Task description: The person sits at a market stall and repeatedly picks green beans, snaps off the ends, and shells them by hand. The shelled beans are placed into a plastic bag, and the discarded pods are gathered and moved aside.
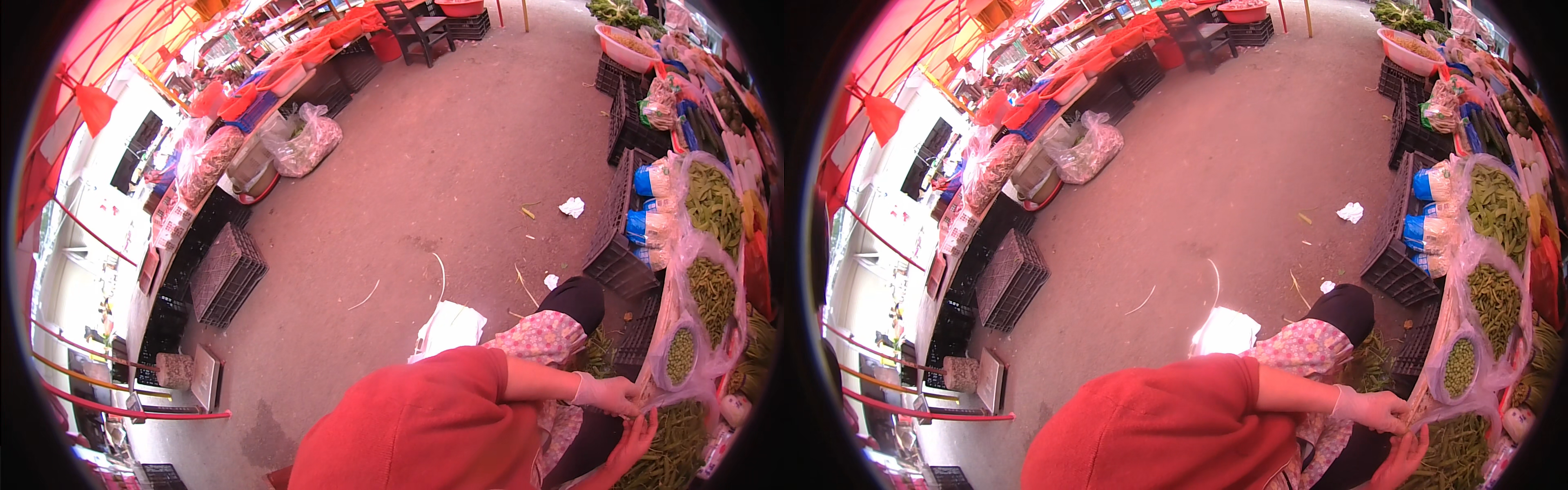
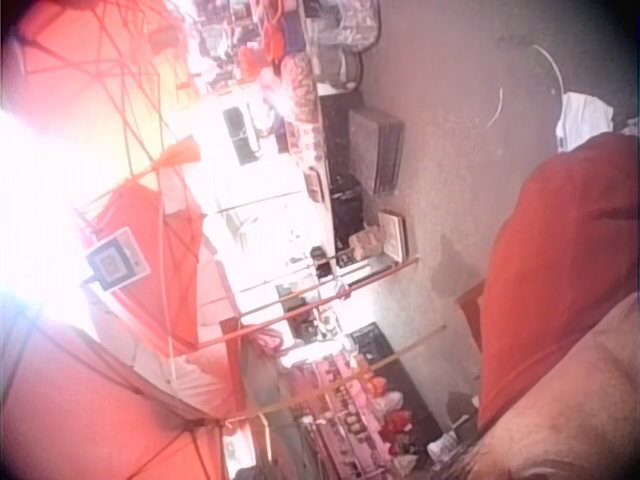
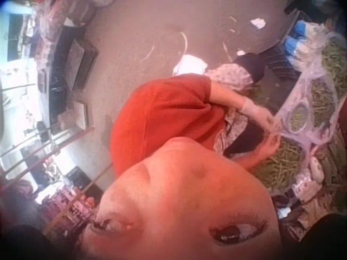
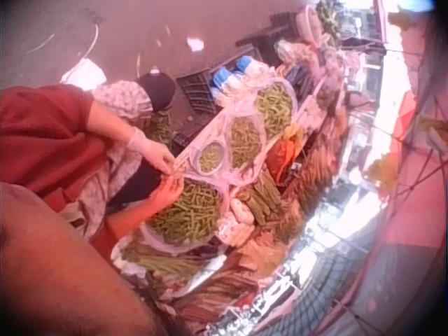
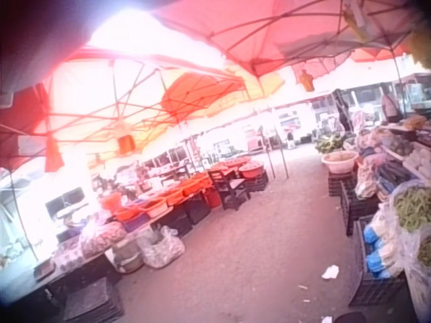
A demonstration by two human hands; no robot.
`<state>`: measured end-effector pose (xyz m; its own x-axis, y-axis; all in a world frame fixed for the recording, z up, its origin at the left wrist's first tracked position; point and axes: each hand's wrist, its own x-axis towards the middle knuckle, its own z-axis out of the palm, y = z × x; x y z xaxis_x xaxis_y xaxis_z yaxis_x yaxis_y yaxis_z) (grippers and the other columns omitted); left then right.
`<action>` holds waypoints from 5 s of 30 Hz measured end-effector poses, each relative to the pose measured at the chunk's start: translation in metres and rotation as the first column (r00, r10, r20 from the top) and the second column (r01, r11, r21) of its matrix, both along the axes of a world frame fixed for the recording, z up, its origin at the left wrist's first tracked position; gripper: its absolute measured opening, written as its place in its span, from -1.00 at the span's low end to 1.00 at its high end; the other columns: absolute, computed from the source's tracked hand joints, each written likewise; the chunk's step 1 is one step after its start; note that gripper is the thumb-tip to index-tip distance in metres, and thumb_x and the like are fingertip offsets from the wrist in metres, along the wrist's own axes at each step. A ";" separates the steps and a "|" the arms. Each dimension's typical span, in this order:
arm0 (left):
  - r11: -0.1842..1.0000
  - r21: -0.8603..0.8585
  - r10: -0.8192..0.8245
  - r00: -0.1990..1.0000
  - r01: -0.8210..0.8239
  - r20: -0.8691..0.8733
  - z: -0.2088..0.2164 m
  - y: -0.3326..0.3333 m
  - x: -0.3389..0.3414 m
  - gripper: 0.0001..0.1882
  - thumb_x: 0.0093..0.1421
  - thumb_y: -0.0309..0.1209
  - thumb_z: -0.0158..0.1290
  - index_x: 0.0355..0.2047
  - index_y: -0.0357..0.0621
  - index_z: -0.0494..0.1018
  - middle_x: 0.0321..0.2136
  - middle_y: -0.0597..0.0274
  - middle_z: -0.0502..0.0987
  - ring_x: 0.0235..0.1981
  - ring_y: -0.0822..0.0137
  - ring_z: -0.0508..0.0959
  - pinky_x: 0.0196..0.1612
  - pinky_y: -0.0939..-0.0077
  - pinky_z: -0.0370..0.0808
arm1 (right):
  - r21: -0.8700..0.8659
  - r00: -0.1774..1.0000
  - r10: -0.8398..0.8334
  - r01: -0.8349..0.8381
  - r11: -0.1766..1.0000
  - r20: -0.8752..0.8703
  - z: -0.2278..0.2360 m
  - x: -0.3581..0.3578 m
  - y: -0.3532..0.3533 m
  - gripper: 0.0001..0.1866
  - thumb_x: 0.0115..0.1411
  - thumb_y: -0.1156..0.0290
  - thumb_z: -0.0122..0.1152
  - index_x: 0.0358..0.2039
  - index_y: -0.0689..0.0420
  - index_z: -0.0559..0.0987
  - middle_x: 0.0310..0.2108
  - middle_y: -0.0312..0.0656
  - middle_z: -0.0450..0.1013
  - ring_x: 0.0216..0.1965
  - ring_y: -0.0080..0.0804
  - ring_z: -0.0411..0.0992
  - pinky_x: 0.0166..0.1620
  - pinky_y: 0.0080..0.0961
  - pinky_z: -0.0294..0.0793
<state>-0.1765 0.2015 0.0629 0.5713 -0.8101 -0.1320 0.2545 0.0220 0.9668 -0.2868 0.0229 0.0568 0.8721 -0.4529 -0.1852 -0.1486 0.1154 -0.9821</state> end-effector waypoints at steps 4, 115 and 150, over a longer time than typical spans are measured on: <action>1.000 -0.014 -0.004 0.989 0.002 -0.148 0.001 -0.002 -0.001 -0.66 0.24 -0.12 -0.03 -0.35 -0.18 0.43 -0.65 0.25 0.45 -0.69 0.44 0.46 -0.64 0.53 0.39 | 0.064 0.995 -0.053 0.048 0.997 0.085 -0.022 0.001 0.003 -0.66 0.31 0.45 0.04 0.08 0.25 0.37 -0.08 -0.21 0.38 -0.15 -0.51 0.38 -0.06 -0.58 0.43; 0.971 -0.056 -0.198 0.647 0.233 -0.736 -0.073 0.020 -0.043 -0.76 0.23 -0.26 0.02 -0.23 -0.16 0.40 -0.50 0.35 0.42 -0.60 0.56 0.33 -0.65 0.79 0.21 | -0.354 0.965 -0.183 0.240 0.904 0.186 -0.033 -0.034 0.069 -0.79 0.27 0.35 0.07 -0.17 0.09 0.62 -0.32 -0.20 0.42 -0.26 -0.41 0.42 -0.13 -0.53 0.39; 0.987 0.106 0.025 0.533 0.122 -0.846 -0.112 0.014 -0.037 -0.80 0.28 -0.27 -0.12 -0.28 -0.09 0.43 -0.67 0.30 0.34 -0.68 0.41 0.27 -0.57 0.60 0.29 | -0.736 0.440 -0.662 0.001 0.677 -0.607 -0.070 -0.186 -0.246 -0.75 0.01 0.55 0.12 -0.26 0.20 0.63 -0.20 0.00 0.53 -0.14 -0.09 0.52 -0.13 -0.23 0.53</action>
<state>-0.2134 0.2158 -0.0492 0.0946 -0.7640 -0.6382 0.9479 -0.1268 0.2923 -0.4727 -0.2226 -0.0128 0.2172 -0.9433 -0.2511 -0.9471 -0.1415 -0.2879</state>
